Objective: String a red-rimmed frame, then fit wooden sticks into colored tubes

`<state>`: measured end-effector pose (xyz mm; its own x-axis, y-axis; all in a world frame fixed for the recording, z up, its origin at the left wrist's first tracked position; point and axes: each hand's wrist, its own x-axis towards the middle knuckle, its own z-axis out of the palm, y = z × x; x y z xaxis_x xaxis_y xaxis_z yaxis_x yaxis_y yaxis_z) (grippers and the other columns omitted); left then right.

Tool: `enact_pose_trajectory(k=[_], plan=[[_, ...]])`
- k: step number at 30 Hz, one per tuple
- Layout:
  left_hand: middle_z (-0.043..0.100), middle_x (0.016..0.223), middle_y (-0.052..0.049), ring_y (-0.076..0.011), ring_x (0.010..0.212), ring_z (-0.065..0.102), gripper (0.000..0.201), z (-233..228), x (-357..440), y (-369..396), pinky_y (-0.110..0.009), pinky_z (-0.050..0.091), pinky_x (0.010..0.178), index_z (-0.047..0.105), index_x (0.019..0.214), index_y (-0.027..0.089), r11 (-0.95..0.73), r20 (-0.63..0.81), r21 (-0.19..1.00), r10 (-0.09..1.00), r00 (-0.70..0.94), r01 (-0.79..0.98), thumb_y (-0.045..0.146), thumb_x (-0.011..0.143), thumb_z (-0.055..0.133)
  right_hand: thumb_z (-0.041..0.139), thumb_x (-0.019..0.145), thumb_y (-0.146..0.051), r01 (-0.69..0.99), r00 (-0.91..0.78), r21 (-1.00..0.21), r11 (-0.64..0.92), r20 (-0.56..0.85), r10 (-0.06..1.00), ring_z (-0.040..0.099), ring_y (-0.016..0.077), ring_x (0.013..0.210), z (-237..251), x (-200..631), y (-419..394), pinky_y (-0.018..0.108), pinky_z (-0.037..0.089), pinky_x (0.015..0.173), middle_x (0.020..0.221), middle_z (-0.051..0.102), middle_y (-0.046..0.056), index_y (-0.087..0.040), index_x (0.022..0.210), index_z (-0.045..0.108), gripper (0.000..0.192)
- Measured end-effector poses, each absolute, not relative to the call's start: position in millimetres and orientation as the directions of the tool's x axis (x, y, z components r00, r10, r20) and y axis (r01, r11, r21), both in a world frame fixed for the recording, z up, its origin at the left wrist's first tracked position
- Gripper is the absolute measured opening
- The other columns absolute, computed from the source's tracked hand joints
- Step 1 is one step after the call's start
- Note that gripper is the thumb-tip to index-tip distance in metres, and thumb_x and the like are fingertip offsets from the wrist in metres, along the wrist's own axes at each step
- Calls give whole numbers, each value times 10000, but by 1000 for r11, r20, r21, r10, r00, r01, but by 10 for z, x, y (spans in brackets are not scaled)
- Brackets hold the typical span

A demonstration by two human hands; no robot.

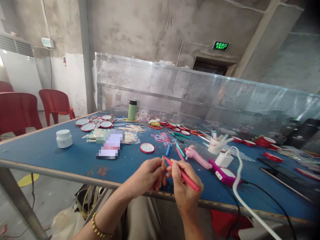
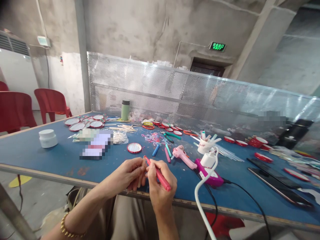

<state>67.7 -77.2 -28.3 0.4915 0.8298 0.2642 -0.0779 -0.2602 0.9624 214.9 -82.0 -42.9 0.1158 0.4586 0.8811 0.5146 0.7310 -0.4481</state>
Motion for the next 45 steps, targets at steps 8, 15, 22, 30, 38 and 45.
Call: enact_pose_trajectory(k=[8, 15, 22, 30, 38, 45], plan=[[556, 644, 28, -53, 449, 456, 326, -294, 673, -786, -135, 338, 379, 477, 811, 179, -263, 266, 962, 827, 495, -77, 463, 968, 441, 568, 944, -231, 513, 125, -456, 728, 878, 462, 634, 105, 534, -437, 2150, -814, 213, 531, 565, 713, 687, -9, -188, 860, 662, 134], [532, 616, 39, -53, 444, 445, 329, -283, 673, -786, -137, 336, 384, 476, 801, 179, -260, 267, 962, 826, 496, -85, 459, 971, 440, 566, 941, -200, 520, 96, -433, 737, 886, 454, 644, 105, 563, -436, 2155, -804, 211, 530, 582, 725, 687, -12, -191, 865, 659, 120], [563, 652, 26, -54, 451, 460, 314, -289, 671, -778, -138, 344, 382, 481, 817, 176, -263, 261, 962, 830, 493, -68, 446, 972, 438, 558, 949, -221, 520, 131, -449, 726, 882, 452, 635, 104, 541, -434, 2145, -814, 210, 527, 568, 727, 694, -6, -184, 869, 663, 137], [526, 611, 40, -53, 441, 446, 333, -283, 676, -773, -134, 340, 375, 480, 801, 176, -268, 264, 961, 829, 493, -65, 458, 971, 435, 569, 938, -196, 537, 103, -419, 733, 894, 436, 648, 102, 587, -444, 2158, -801, 199, 522, 606, 722, 690, -24, -192, 867, 662, 116], [565, 653, 24, -53, 448, 459, 318, -291, 680, -765, -136, 337, 377, 475, 816, 177, -254, 255, 965, 828, 500, -71, 454, 969, 438, 555, 942, -188, 525, 126, -435, 731, 890, 439, 638, 96, 562, -439, 2157, -807, 193, 518, 585, 719, 687, -27, -193, 885, 663, 122], [537, 616, 36, -55, 445, 455, 329, -281, 680, -774, -136, 331, 381, 479, 804, 178, -260, 255, 964, 830, 495, -61, 458, 971, 435, 566, 940, -199, 539, 117, -426, 727, 892, 437, 651, 103, 573, -449, 2163, -811, 204, 523, 594, 729, 694, -21, -191, 875, 665, 119]])
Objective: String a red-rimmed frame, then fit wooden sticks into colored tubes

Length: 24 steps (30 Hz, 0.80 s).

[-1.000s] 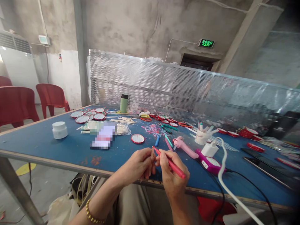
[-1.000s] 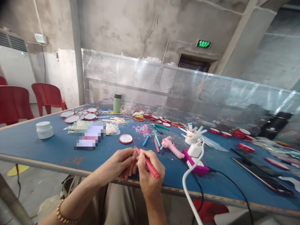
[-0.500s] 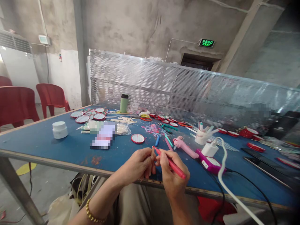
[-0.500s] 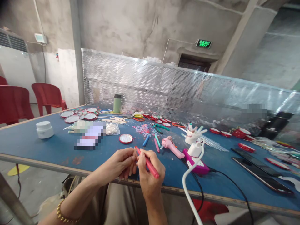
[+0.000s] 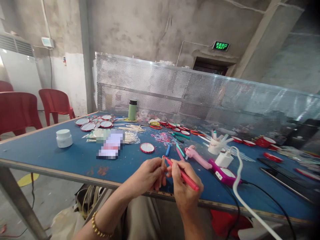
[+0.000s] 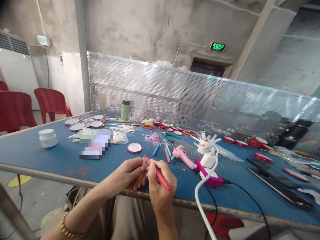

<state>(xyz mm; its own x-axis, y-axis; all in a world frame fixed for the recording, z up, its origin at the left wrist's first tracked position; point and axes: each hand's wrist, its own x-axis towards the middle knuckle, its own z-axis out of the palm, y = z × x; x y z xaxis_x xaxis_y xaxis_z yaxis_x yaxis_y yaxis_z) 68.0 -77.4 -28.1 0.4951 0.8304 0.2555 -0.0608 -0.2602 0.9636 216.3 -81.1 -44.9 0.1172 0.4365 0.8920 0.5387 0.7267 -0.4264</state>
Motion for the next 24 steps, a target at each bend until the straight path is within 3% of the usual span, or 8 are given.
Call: enact_pose_trajectory(k=[24], plan=[[557, 649, 27, -51, 449, 454, 315, -271, 678, -773, -137, 336, 382, 480, 816, 177, -249, 251, 966, 831, 496, -71, 446, 972, 434, 565, 946, -227, 550, 121, -438, 711, 884, 451, 669, 122, 601, -446, 2166, -799, 224, 541, 618, 723, 696, -7, -187, 866, 664, 134]])
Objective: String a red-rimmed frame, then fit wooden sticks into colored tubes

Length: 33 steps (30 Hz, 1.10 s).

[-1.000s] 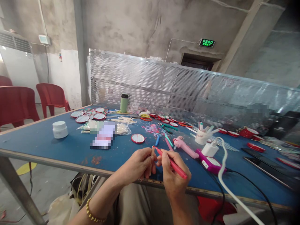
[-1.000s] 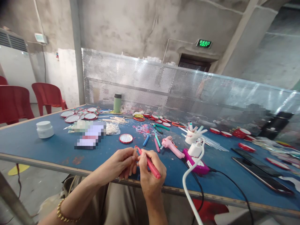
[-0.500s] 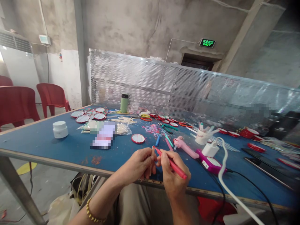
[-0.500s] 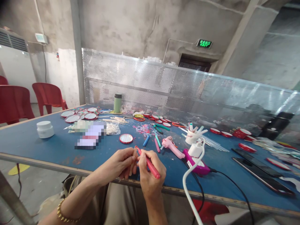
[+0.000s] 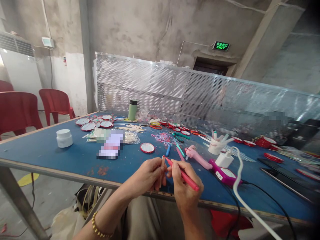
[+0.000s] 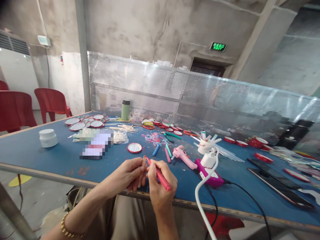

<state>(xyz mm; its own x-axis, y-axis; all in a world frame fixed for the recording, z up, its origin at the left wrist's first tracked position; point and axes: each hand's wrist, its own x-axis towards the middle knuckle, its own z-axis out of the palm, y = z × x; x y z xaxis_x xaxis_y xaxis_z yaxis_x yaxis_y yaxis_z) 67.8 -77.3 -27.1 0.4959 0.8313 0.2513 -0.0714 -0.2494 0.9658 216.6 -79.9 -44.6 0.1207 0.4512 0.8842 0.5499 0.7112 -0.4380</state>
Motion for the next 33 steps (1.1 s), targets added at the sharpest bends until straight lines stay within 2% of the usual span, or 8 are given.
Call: enact_pose_trajectory(k=[6, 15, 26, 33], plan=[[564, 654, 28, -50, 448, 458, 311, -276, 664, -774, -135, 335, 379, 469, 814, 180, -245, 248, 967, 833, 495, -72, 447, 970, 439, 567, 944, -231, 555, 144, -438, 707, 888, 437, 643, 110, 534, -437, 2157, -816, 211, 524, 555, 710, 697, -6, -182, 863, 670, 140], [521, 600, 43, -52, 442, 442, 344, -245, 673, -802, -140, 329, 384, 472, 792, 176, -247, 245, 967, 837, 489, -61, 470, 968, 438, 565, 939, -211, 554, 99, -415, 722, 894, 438, 668, 120, 589, -424, 2152, -811, 219, 533, 597, 717, 700, -8, -188, 859, 664, 129], [549, 638, 25, -56, 452, 453, 349, -265, 671, -786, -145, 328, 385, 468, 800, 180, -244, 245, 967, 835, 494, -67, 490, 958, 442, 555, 945, -243, 555, 140, -447, 701, 882, 451, 650, 117, 539, -420, 2144, -836, 221, 530, 562, 705, 702, -3, -184, 857, 669, 156], [545, 631, 23, -56, 442, 446, 381, -247, 678, -793, -151, 325, 383, 483, 790, 175, -236, 241, 969, 841, 485, -73, 521, 945, 450, 559, 942, -225, 552, 117, -427, 716, 890, 441, 639, 114, 536, -416, 2141, -825, 223, 534, 575, 692, 688, -6, -187, 844, 660, 147]])
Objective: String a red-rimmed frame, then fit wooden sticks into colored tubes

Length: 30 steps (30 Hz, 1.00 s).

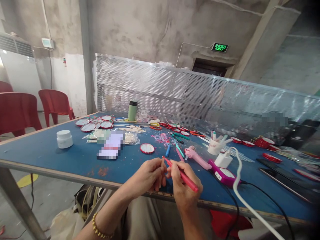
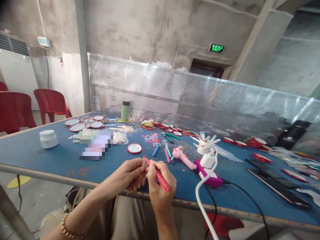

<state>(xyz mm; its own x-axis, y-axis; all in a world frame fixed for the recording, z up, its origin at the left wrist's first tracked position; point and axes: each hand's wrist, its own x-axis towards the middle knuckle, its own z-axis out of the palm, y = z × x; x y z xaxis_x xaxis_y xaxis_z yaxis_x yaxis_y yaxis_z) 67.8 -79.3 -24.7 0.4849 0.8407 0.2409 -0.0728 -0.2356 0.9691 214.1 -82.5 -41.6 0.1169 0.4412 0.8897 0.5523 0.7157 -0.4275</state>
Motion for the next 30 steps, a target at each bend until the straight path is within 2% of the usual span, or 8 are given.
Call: enact_pose_trajectory(k=[16, 30], plan=[[511, 594, 41, -61, 450, 444, 375, -254, 669, -806, -155, 326, 394, 493, 790, 176, -244, 238, 968, 845, 478, -51, 508, 957, 444, 543, 940, -203, 560, 62, -377, 738, 907, 416, 670, 126, 574, -391, 2132, -832, 222, 537, 570, 702, 698, -5, -193, 857, 653, 138], [501, 588, 44, -56, 443, 436, 358, -263, 673, -795, -146, 326, 386, 483, 789, 175, -252, 259, 964, 833, 489, -81, 483, 968, 439, 559, 934, -191, 554, 89, -403, 728, 899, 429, 664, 119, 577, -427, 2148, -816, 215, 530, 589, 710, 691, -14, -192, 855, 657, 125]])
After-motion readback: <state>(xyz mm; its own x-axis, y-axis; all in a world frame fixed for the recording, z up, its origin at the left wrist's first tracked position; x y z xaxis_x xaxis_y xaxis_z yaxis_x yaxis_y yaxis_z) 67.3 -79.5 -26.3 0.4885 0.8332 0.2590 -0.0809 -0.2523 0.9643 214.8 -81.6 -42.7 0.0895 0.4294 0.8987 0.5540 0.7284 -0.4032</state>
